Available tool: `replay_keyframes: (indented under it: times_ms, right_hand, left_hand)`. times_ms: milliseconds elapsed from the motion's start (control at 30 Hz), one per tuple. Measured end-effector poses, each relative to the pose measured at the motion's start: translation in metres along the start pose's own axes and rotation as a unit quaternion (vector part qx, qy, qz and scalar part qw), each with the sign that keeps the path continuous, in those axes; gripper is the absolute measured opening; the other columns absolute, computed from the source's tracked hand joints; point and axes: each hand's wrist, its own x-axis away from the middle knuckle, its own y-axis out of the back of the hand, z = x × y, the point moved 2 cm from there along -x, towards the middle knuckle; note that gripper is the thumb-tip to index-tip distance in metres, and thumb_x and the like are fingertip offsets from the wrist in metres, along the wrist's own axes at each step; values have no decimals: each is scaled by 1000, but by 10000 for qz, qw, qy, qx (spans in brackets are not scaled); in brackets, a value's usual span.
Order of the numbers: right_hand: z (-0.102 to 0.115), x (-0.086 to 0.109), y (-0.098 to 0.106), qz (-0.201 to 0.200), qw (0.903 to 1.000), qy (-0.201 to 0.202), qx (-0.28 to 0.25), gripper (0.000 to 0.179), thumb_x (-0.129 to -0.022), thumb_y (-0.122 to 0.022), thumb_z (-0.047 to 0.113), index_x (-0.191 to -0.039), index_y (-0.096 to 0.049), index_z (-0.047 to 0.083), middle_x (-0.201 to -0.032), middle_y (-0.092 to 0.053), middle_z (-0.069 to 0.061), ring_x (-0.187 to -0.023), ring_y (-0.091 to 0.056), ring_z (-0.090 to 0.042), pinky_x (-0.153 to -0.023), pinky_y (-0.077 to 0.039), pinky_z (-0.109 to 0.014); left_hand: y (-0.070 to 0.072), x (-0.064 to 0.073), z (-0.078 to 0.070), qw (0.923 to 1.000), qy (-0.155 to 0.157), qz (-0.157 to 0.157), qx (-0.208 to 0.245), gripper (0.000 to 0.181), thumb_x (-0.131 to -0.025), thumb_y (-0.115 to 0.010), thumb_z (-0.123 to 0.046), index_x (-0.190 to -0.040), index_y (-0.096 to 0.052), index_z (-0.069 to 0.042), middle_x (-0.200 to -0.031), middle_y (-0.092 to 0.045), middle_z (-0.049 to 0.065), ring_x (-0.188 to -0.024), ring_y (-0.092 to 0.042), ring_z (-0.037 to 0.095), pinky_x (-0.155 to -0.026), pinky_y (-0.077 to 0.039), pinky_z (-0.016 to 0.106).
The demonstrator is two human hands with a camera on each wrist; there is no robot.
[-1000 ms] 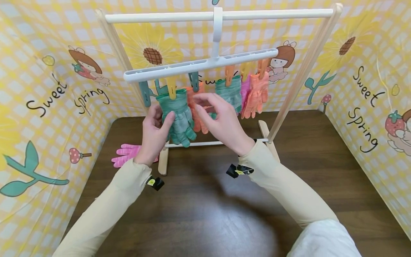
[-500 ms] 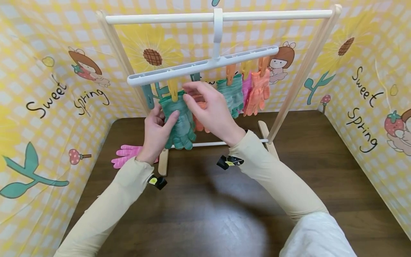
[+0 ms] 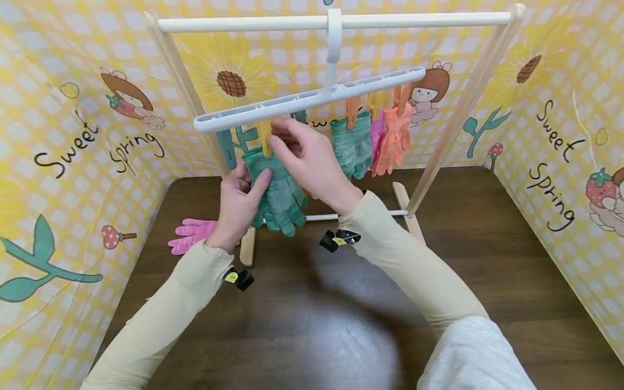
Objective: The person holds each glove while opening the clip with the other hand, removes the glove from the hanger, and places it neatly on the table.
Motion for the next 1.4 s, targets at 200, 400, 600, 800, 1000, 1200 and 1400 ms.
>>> replay_keyframes:
  times_ms: [200,400,600,800,1000,1200,1400]
  right_hand:
    - [-1,-4,-5,-33,9981,-319,-526,31,-107,-59,18,-133,-64,0,-120,-72,-11,-99,-67,-16,-86,-52,-24]
    - [-1,-5,-6,-111,9899,-506,-1319,30,-108,-58,14,-131,-65,-3,-129,-70,-15,-118,-66,-14,-99,-51,-26]
    - [-1,-6,-7,-151,9808,-746,-1796,31,-106,-61,14,-132,-64,-2,-129,-70,-14,-118,-66,-14,-102,-50,-25]
    - [-1,-6,-7,-135,9788,-770,-1894,29,-106,-62,14,-130,-65,-2,-125,-71,-14,-116,-66,-15,-101,-50,-27]
    - [-2,-6,-7,-223,9761,-737,-2031,27,-106,-62,12,-129,-66,-2,-122,-71,-15,-116,-66,-18,-102,-50,-28]
    - [-2,-6,-8,-301,9753,-722,-2067,30,-105,-62,11,-131,-66,-2,-126,-71,-15,-117,-67,-17,-102,-51,-28]
    - [-1,-3,-7,-240,9808,-631,-1828,30,-106,-62,12,-132,-66,-1,-129,-71,-13,-118,-67,-14,-98,-54,-30]
  left_hand:
    - [-2,2,0,9998,106,47,146,24,-102,-61,-6,-125,-67,-2,-92,-78,-5,-81,-74,7,-74,-59,23]
    - [-2,3,-2,9999,106,5,-7,18,-102,-62,-6,-117,-70,0,-86,-78,-7,-75,-74,6,-70,-59,23]
    - [-1,5,-4,9999,87,25,-62,21,-102,-63,-7,-120,-69,2,-89,-78,-6,-79,-74,7,-73,-60,24]
    - [-1,6,-5,9999,109,50,-2,21,-101,-63,-6,-120,-69,3,-91,-78,-6,-81,-75,7,-75,-60,25]
    - [-1,8,-4,9999,55,68,-114,20,-101,-63,-2,-119,-69,4,-91,-78,-7,-80,-74,7,-74,-60,24]
    - [-1,14,1,9989,137,-10,-451,17,-100,-65,-1,-115,-67,7,-86,-75,-9,-77,-71,5,-71,-58,23]
    - [2,22,7,9983,338,42,-467,22,-100,-65,-2,-120,-66,7,-91,-76,-8,-80,-73,7,-74,-59,24]
